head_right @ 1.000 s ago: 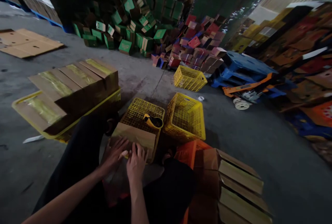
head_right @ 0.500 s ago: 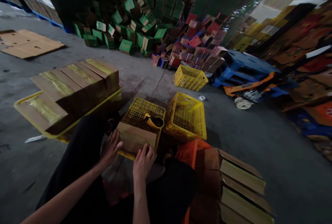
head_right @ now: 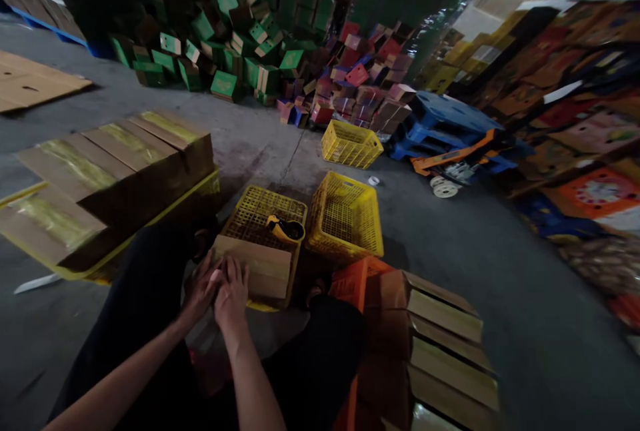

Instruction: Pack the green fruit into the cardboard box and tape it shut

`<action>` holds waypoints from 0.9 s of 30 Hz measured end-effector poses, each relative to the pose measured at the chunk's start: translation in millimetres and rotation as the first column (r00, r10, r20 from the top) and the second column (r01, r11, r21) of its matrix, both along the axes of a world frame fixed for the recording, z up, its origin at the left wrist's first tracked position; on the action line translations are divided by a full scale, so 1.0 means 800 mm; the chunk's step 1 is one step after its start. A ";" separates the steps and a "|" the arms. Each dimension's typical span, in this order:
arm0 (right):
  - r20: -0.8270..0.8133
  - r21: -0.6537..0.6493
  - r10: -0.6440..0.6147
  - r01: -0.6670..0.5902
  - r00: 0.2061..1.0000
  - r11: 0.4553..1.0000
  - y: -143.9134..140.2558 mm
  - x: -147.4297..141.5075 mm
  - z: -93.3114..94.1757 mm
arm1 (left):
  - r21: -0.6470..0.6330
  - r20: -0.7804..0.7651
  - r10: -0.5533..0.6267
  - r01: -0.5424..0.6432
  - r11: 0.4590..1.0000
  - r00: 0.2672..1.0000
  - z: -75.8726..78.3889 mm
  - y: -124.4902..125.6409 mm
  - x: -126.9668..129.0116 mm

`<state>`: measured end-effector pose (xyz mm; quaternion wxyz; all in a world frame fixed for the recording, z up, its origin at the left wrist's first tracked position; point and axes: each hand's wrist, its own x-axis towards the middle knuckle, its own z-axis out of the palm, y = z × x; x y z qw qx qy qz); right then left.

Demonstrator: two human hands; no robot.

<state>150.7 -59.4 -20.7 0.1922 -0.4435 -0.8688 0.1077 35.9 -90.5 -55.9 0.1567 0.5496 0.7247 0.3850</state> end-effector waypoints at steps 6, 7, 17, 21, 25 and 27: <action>0.078 -0.011 -0.009 0.010 0.997 1.000 0.012 0.031 0.005 | -0.041 -0.075 0.000 -0.003 0.999 0.997 0.002 -0.004 0.002; 0.090 -0.004 -0.041 0.041 0.995 0.999 0.014 0.036 0.005 | -0.039 -0.075 -0.001 -0.002 0.999 0.997 0.003 -0.006 0.002; 0.115 0.066 -0.413 0.408 0.903 0.910 0.036 0.121 -0.008 | -0.088 -0.093 0.022 -0.030 0.996 0.995 0.012 -0.006 0.005; 0.052 0.051 -0.434 0.432 0.899 0.900 0.040 0.126 -0.020 | -0.048 -0.132 -0.004 -0.003 0.999 0.991 0.013 -0.001 0.002; -0.031 0.038 -0.434 0.435 0.900 0.900 0.044 0.125 -0.031 | -0.044 -0.182 -0.027 0.019 0.999 0.983 0.012 0.003 0.000; -0.065 0.032 -0.422 0.425 0.904 0.905 0.045 0.126 -0.036 | -0.074 -0.237 -0.014 -0.004 0.997 0.971 0.011 0.005 0.003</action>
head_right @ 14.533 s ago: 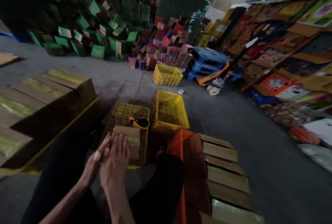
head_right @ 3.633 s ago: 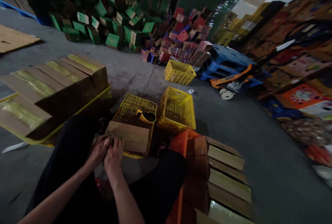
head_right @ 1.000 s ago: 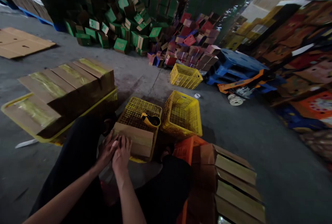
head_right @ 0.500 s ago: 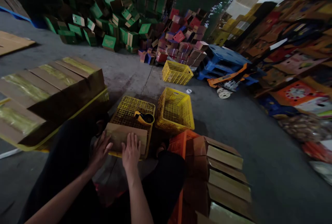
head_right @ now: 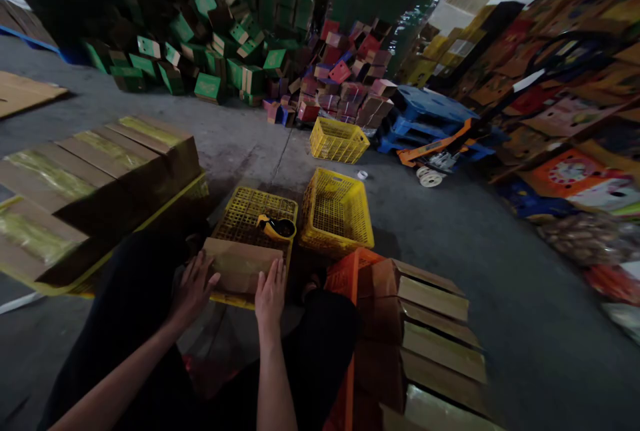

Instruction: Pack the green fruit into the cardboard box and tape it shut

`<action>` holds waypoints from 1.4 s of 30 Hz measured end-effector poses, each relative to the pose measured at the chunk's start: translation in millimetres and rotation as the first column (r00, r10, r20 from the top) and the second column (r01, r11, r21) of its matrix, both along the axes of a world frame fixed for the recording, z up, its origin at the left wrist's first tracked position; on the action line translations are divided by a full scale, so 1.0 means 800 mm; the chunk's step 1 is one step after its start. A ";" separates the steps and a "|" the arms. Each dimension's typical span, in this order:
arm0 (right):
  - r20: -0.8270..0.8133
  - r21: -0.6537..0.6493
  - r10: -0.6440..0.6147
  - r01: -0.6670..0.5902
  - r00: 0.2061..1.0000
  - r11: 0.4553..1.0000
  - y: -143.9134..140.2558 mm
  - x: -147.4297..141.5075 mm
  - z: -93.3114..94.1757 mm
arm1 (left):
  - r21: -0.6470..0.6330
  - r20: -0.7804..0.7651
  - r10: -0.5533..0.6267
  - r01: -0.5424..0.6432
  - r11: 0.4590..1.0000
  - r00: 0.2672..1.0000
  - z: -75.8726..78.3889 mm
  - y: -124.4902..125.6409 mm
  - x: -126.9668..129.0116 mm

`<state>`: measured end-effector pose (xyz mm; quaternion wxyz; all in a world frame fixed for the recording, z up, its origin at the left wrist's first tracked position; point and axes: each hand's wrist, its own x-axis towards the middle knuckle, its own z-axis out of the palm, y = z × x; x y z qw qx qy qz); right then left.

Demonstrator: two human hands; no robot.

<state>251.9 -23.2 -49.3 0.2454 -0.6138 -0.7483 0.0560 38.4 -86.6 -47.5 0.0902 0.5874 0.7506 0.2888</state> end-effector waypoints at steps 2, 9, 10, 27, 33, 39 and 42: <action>-0.021 0.015 0.018 -0.017 1.000 1.000 0.000 0.002 -0.003 | -0.022 -0.065 0.033 -0.034 0.999 0.997 -0.001 0.004 0.007; -0.036 0.037 -0.025 0.026 0.999 0.999 -0.005 0.002 -0.015 | 0.074 -0.142 -0.056 0.067 0.995 0.988 -0.004 0.025 0.059; -0.045 0.034 -0.031 0.033 0.998 0.999 -0.005 0.002 -0.018 | 0.078 -0.147 -0.090 0.103 0.992 0.985 -0.003 0.028 0.068; -0.254 -0.072 -0.027 0.009 0.967 0.997 0.006 0.009 -0.035 | -0.028 -0.070 -0.510 0.510 0.860 0.857 0.030 0.055 0.076; -0.163 0.032 0.009 -0.004 0.987 0.999 0.002 0.004 -0.014 | -0.054 -0.016 -0.471 0.469 0.881 0.882 0.019 0.050 0.034; -0.145 0.031 -0.011 0.016 0.989 0.999 0.002 0.002 -0.009 | -0.001 0.007 -0.288 0.288 0.958 0.958 0.003 0.046 -0.006; -0.145 0.018 -0.023 0.026 0.989 0.999 0.002 0.001 -0.008 | 0.017 0.065 -0.178 0.177 0.984 0.982 -0.002 0.044 -0.017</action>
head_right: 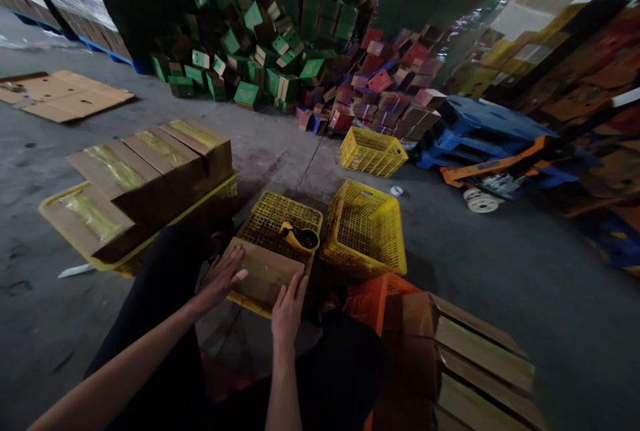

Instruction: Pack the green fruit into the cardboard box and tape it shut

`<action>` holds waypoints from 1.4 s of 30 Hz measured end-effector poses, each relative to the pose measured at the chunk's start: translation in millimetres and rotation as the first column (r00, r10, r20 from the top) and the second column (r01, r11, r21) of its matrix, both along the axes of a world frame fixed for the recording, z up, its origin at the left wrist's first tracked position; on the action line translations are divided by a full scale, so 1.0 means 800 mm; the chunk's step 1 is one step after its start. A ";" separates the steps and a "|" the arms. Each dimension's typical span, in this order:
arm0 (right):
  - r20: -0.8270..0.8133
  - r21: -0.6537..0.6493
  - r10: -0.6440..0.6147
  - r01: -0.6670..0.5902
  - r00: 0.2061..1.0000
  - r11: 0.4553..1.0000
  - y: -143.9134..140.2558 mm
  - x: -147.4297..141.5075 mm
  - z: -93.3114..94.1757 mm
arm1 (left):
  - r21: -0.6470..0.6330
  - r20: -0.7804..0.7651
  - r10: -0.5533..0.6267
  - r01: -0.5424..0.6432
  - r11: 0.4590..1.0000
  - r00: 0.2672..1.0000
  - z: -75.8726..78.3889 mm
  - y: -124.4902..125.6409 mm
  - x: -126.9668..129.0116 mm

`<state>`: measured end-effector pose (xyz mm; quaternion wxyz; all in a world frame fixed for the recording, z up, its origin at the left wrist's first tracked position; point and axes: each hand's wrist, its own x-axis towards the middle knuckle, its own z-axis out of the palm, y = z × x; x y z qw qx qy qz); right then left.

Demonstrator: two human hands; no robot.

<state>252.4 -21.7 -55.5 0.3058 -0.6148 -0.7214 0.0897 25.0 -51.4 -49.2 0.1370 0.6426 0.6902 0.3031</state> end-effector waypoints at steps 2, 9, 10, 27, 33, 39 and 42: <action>0.013 0.001 -0.002 0.002 1.000 1.000 -0.001 0.000 0.002 | 0.003 0.059 0.031 -0.031 1.000 0.998 -0.002 0.000 -0.002; 0.229 -0.075 -0.044 0.063 0.972 0.995 -0.010 -0.012 0.021 | -0.118 0.250 0.163 -0.137 0.984 0.954 -0.003 0.006 -0.006; 0.259 -0.083 -0.049 0.073 0.965 0.994 -0.012 -0.017 0.024 | -0.131 0.258 0.163 -0.133 0.983 0.952 -0.002 0.007 -0.006; 0.237 -0.168 0.399 -0.367 0.886 0.915 -0.035 -0.117 0.037 | -0.080 0.250 0.090 -0.073 0.994 0.964 -0.029 0.002 -0.019; 0.257 -0.159 0.187 -0.149 0.948 0.976 -0.022 -0.042 0.046 | -0.117 0.285 0.132 -0.102 0.988 0.949 -0.021 -0.001 -0.014; 0.130 -0.098 0.074 -0.062 0.989 0.993 -0.014 0.000 0.023 | -0.131 0.285 0.152 -0.119 0.984 0.946 -0.016 -0.001 -0.011; 0.022 -0.070 0.039 -0.037 0.999 0.997 -0.015 0.005 0.014 | -0.114 0.274 0.142 -0.115 0.987 0.951 -0.017 -0.003 -0.009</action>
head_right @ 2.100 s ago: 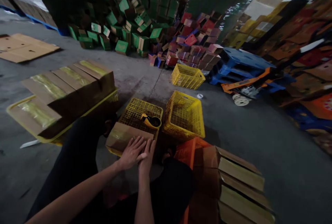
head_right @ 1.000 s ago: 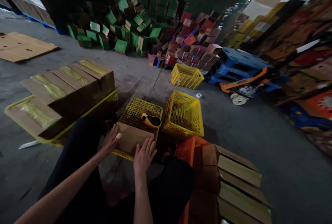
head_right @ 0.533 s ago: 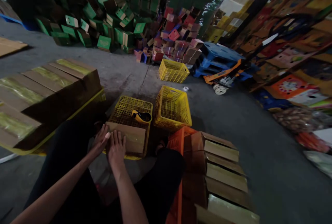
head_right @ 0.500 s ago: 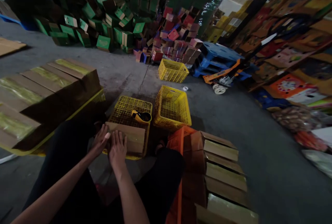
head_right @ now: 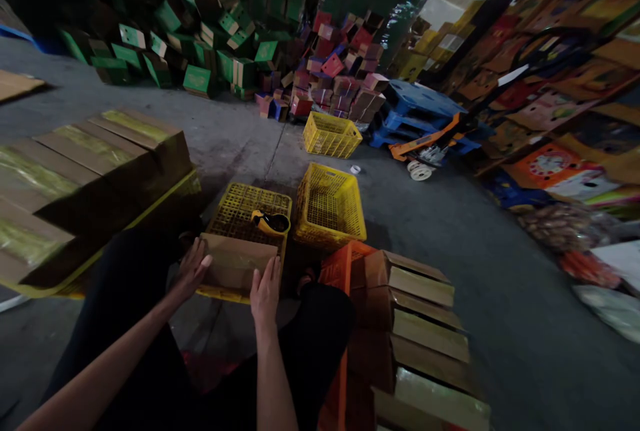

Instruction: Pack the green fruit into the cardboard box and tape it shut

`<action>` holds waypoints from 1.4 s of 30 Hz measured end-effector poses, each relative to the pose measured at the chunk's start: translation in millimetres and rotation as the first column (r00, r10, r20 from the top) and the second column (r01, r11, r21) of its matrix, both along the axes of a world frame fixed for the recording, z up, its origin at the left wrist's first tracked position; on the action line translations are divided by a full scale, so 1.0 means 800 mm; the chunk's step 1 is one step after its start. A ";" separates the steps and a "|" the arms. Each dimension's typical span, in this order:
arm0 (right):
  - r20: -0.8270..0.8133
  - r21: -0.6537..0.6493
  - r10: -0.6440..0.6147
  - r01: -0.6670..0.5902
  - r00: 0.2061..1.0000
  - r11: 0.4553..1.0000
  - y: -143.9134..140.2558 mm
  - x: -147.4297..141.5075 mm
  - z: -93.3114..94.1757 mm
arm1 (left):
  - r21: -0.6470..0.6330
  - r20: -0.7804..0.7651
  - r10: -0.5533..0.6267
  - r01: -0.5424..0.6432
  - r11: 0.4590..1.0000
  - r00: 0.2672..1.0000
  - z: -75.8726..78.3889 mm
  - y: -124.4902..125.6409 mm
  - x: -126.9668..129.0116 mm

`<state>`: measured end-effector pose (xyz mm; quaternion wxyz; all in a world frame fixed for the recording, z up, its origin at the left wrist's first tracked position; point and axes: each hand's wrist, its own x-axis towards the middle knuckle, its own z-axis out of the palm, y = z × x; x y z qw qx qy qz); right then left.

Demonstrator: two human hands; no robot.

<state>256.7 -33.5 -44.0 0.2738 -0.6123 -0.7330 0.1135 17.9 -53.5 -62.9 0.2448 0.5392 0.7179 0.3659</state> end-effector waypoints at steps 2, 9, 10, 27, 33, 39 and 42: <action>-0.062 -0.019 -0.018 0.017 0.998 1.000 0.000 0.003 -0.002 | 0.005 -0.011 -0.007 0.007 1.000 1.000 0.000 -0.002 0.002; -0.231 -0.093 -0.100 0.080 0.968 0.992 -0.004 0.009 -0.007 | -0.020 -0.007 0.002 -0.003 1.000 1.000 0.002 -0.004 0.005; -0.250 -0.099 -0.109 0.087 0.962 0.991 -0.005 0.010 -0.009 | -0.020 -0.005 0.005 -0.005 1.000 1.000 0.002 -0.004 0.005; -0.315 -0.143 -0.153 0.112 0.937 0.983 -0.019 0.009 0.048 | -0.040 0.198 0.142 -0.136 0.990 0.970 0.023 -0.014 0.004; -0.108 0.104 -0.034 0.045 0.994 0.994 -0.034 0.003 0.146 | 0.056 0.360 0.064 -0.090 0.994 0.931 0.005 -0.008 0.038; 0.068 0.140 0.075 -0.083 0.995 0.987 -0.047 -0.025 0.187 | 0.012 0.374 -0.057 0.057 0.998 0.925 -0.014 0.021 0.076; 0.098 0.109 0.107 -0.118 0.989 0.987 -0.050 -0.056 0.182 | 0.037 0.304 -0.132 0.127 0.991 0.943 0.005 0.022 0.073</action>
